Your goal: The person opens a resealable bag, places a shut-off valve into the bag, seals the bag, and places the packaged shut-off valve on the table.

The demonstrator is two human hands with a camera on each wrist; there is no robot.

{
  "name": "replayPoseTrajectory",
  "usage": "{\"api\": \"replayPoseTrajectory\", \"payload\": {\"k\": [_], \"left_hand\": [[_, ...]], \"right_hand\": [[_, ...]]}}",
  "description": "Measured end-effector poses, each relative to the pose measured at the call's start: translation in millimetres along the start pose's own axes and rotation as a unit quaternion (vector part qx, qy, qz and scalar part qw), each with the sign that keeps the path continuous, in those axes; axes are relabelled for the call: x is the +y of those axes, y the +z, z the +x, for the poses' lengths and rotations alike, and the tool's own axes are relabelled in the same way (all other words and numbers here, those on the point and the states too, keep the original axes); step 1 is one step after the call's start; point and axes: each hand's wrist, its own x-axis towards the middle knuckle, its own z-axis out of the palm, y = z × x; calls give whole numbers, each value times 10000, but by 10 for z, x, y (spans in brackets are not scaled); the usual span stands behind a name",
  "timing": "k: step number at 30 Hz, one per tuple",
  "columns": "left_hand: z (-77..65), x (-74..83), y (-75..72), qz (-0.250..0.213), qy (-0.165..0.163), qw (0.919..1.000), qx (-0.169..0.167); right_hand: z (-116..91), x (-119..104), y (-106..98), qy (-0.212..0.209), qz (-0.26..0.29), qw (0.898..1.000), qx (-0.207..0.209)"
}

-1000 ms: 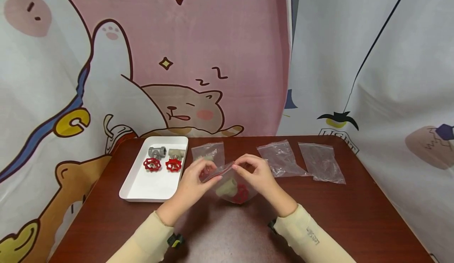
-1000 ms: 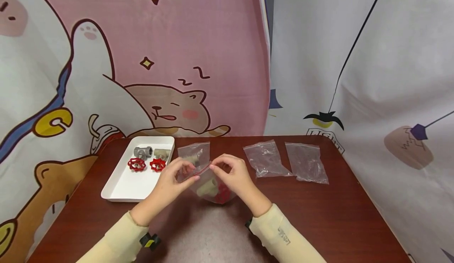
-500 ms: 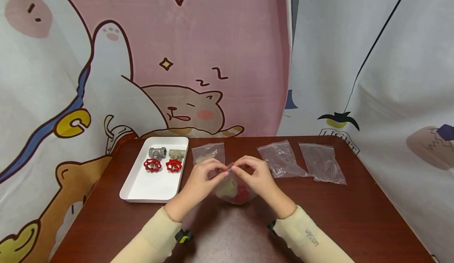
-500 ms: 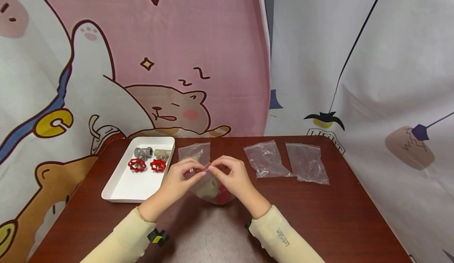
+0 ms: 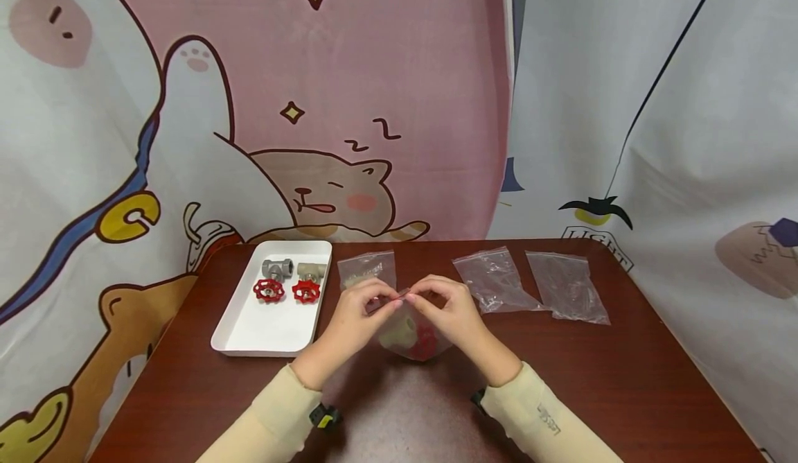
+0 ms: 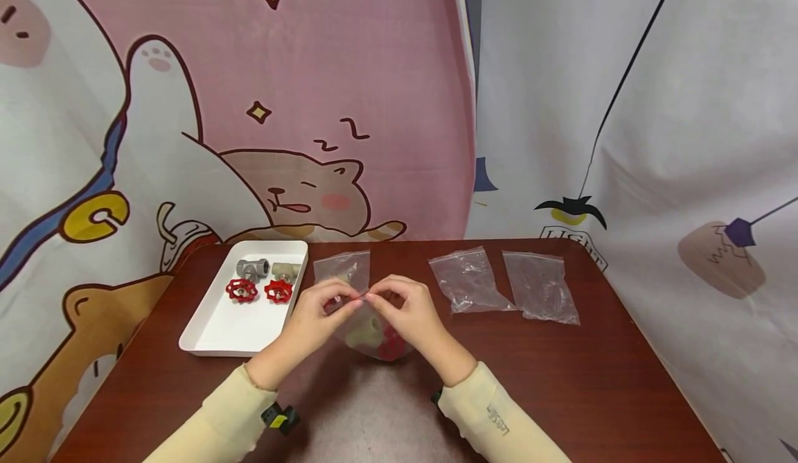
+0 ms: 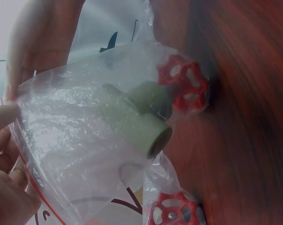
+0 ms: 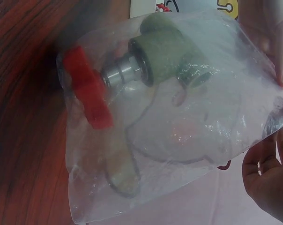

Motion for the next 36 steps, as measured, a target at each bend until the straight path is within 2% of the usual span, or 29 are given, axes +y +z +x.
{"api": "replayPoseTrajectory", "payload": {"k": [14,18,26,33,36], "left_hand": [[-16,12,36,-231,55,9997,-30],[-34,-13,32,-319,-24,9995,-56],[-70,-107,-16,-6,-156,9997,-202],[-52,-125,11,-404,-221,9986,-252],[-49,-111,32,-412,-253,9986,-201]], "right_hand": [[-1,15,10,-21,26,10000,40],[-8,17,6,26,29,10000,14],[-15,54,-48,212,18,9997,122],[-16,79,-61,187,50,9997,143],[-21,77,-61,208,89,9997,110]]}}
